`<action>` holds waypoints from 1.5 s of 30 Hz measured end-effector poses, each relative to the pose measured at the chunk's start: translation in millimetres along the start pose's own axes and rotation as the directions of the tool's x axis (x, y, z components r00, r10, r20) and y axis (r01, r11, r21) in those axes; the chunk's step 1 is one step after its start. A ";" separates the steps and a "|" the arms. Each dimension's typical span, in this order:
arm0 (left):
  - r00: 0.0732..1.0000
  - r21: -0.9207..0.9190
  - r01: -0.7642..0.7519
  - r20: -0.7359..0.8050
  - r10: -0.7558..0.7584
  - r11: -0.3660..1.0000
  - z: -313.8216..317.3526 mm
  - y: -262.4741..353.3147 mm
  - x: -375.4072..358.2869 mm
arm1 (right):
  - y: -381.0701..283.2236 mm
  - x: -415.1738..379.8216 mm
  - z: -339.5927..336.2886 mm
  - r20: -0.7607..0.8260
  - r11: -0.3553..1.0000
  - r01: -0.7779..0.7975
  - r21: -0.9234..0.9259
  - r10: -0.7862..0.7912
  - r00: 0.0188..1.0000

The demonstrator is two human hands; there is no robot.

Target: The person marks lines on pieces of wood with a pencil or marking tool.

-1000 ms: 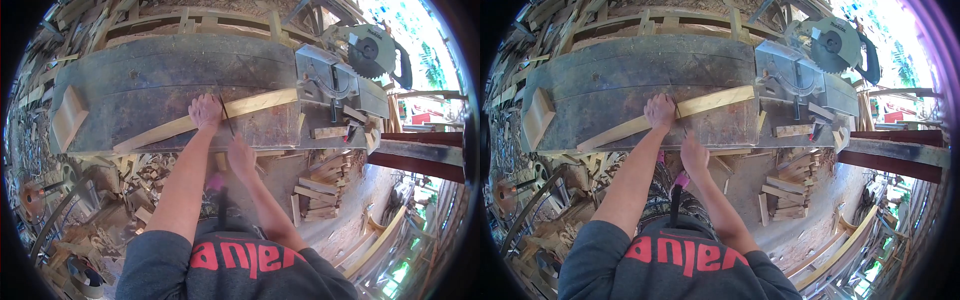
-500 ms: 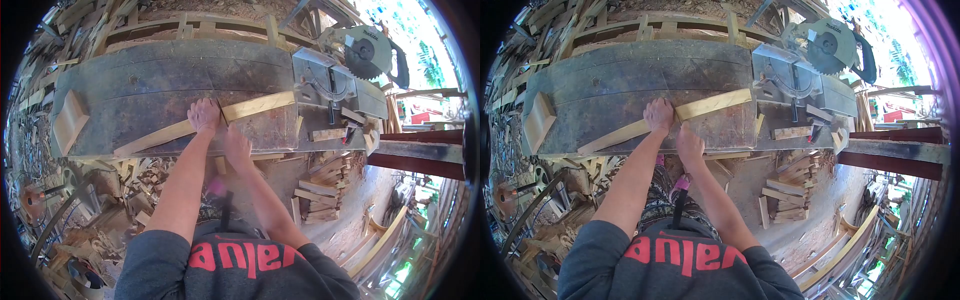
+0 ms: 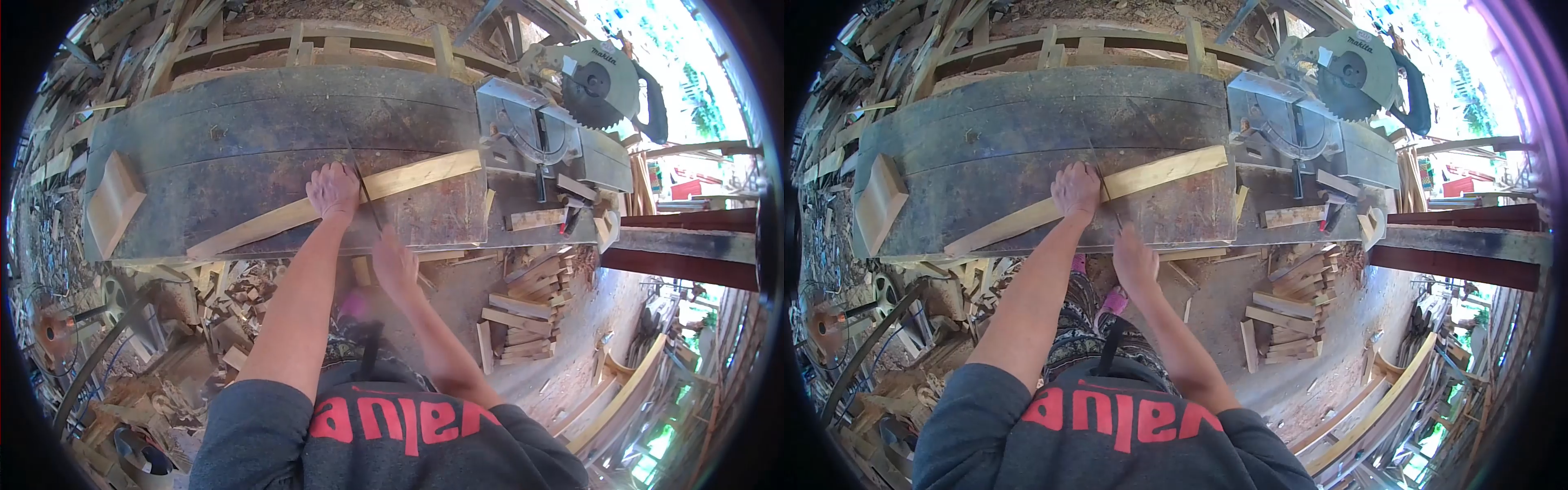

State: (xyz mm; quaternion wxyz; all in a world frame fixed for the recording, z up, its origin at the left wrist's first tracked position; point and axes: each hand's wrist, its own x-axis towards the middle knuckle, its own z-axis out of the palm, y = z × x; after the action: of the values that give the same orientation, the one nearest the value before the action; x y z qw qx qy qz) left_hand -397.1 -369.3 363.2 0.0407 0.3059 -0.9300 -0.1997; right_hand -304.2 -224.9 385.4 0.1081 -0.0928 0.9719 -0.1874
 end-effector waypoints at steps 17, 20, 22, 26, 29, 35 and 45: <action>1.000 0.009 -0.014 0.001 0.014 1.000 2.1 -2.8 0.6 | -1.9 -8.2 5.0 0.043 0.997 -0.027 -0.068 0.030 0.999; 1.000 0.001 -0.008 0.005 0.008 1.000 0.3 -2.1 1.2 | -10.5 44.5 8.8 -0.036 0.997 0.056 -0.057 -0.058 0.998; 1.000 0.004 -0.001 0.016 0.001 1.000 -3.3 -2.0 2.1 | -16.2 44.2 8.5 -0.016 0.996 0.065 -0.069 -0.066 0.998; 0.999 -0.031 0.003 0.050 -0.001 1.000 -4.9 -1.5 1.8 | -1.6 -16.7 -3.2 0.032 0.997 -0.030 -0.069 0.032 0.999; 0.999 -0.014 -0.018 0.028 0.019 1.000 2.1 -4.8 1.8 | -4.4 -5.8 4.1 0.072 0.996 -0.056 -0.062 0.061 0.996; 0.998 -0.029 0.026 0.051 -0.024 0.999 -2.7 -0.9 2.6 | -9.9 19.6 7.1 0.017 0.997 -0.002 -0.079 0.003 1.000; 0.995 -0.017 0.035 0.097 -0.033 0.999 -5.6 -2.0 5.5 | -18.6 45.7 6.1 0.037 0.995 0.038 -0.090 -0.035 0.999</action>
State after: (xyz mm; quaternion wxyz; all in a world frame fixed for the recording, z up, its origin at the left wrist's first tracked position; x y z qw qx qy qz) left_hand -399.4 -376.0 367.3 -0.0048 0.3112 -0.9237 -0.2233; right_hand -344.0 -254.1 379.0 0.1174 -0.1186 0.9755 -0.1436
